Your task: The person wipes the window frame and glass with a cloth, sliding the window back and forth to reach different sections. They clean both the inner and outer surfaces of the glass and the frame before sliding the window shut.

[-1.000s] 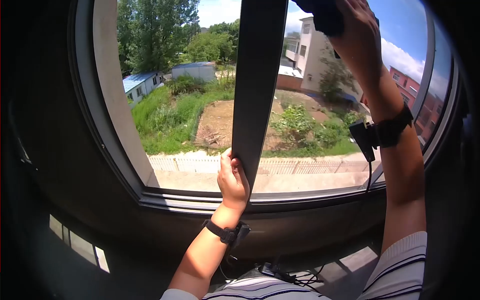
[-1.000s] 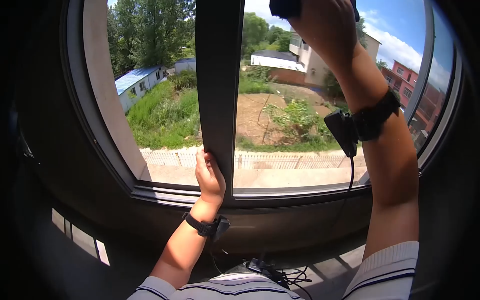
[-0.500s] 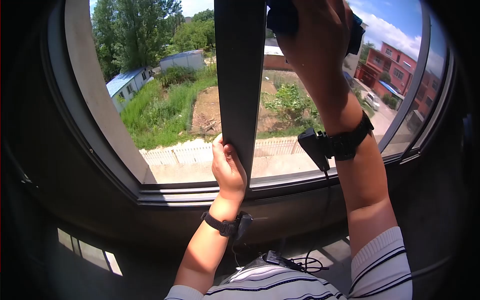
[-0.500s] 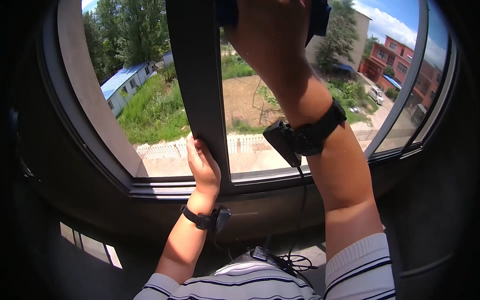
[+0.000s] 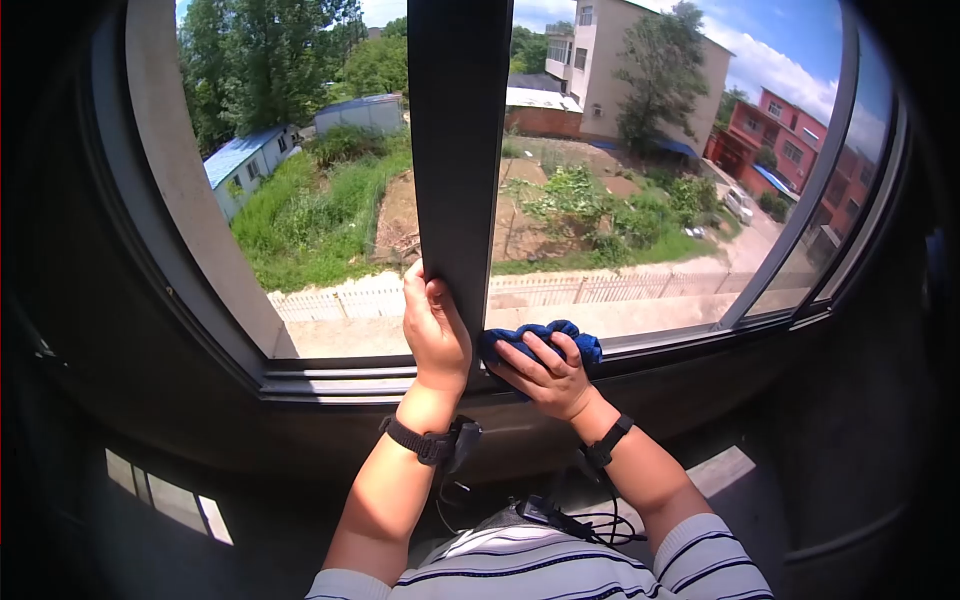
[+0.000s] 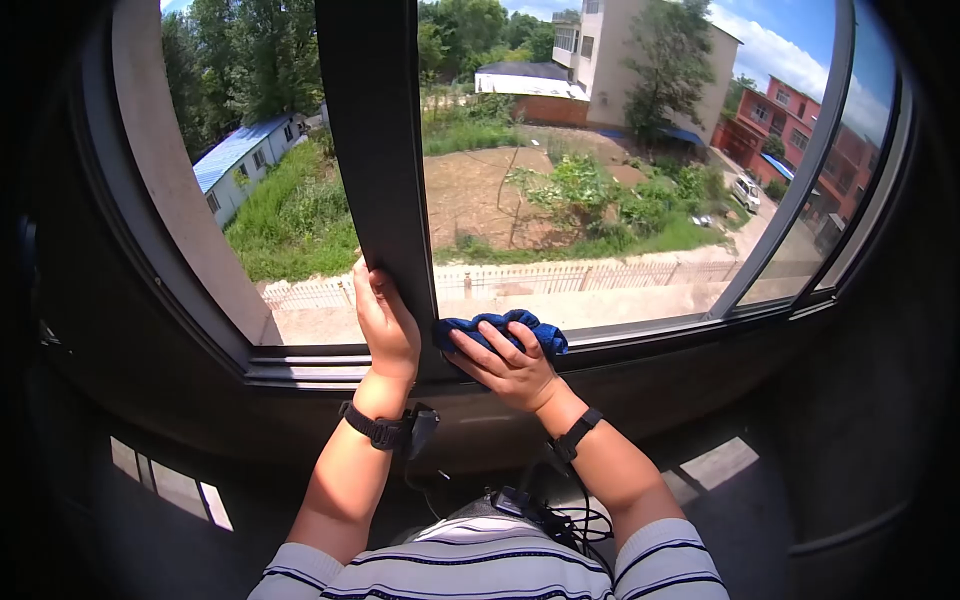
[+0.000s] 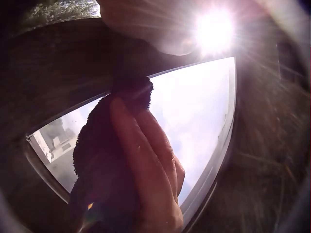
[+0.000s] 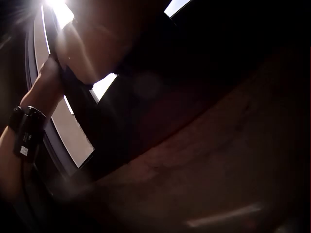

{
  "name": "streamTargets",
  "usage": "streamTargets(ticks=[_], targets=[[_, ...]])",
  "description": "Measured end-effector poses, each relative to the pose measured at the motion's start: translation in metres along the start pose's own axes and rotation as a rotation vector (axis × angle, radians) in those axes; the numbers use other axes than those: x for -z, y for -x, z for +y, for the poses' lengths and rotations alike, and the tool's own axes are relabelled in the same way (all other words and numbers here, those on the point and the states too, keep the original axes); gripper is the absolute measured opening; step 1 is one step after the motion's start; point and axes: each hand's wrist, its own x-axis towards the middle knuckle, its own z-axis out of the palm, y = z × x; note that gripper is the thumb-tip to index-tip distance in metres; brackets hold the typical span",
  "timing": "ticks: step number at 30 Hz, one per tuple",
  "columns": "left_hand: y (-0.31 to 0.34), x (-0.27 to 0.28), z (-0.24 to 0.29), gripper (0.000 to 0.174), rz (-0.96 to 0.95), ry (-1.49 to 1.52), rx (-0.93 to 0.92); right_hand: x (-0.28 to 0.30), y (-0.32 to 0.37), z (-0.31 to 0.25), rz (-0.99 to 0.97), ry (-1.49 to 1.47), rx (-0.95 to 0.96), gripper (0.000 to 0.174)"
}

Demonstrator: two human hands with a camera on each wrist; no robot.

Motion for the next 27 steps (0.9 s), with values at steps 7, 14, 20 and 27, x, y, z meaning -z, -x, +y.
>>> streamTargets(ticks=[7,14,20,27], targets=[[0.001,0.002,-0.002,0.036,-0.026,0.036,0.065,0.055,-0.090,0.095,0.095,0.070,-0.004,0.020],[0.002,0.001,-0.002,0.034,-0.041,0.057,0.085,0.108,-0.241,0.223,0.658,-0.102,-0.085,0.041],[0.000,0.001,-0.007,0.032,0.000,-0.029,-0.019,0.063,-0.207,0.162,0.706,0.385,-0.045,0.027],[-0.001,-0.001,-0.006,0.035,0.039,-0.035,-0.060,0.001,-0.041,0.029,0.168,0.011,-0.006,0.020]])
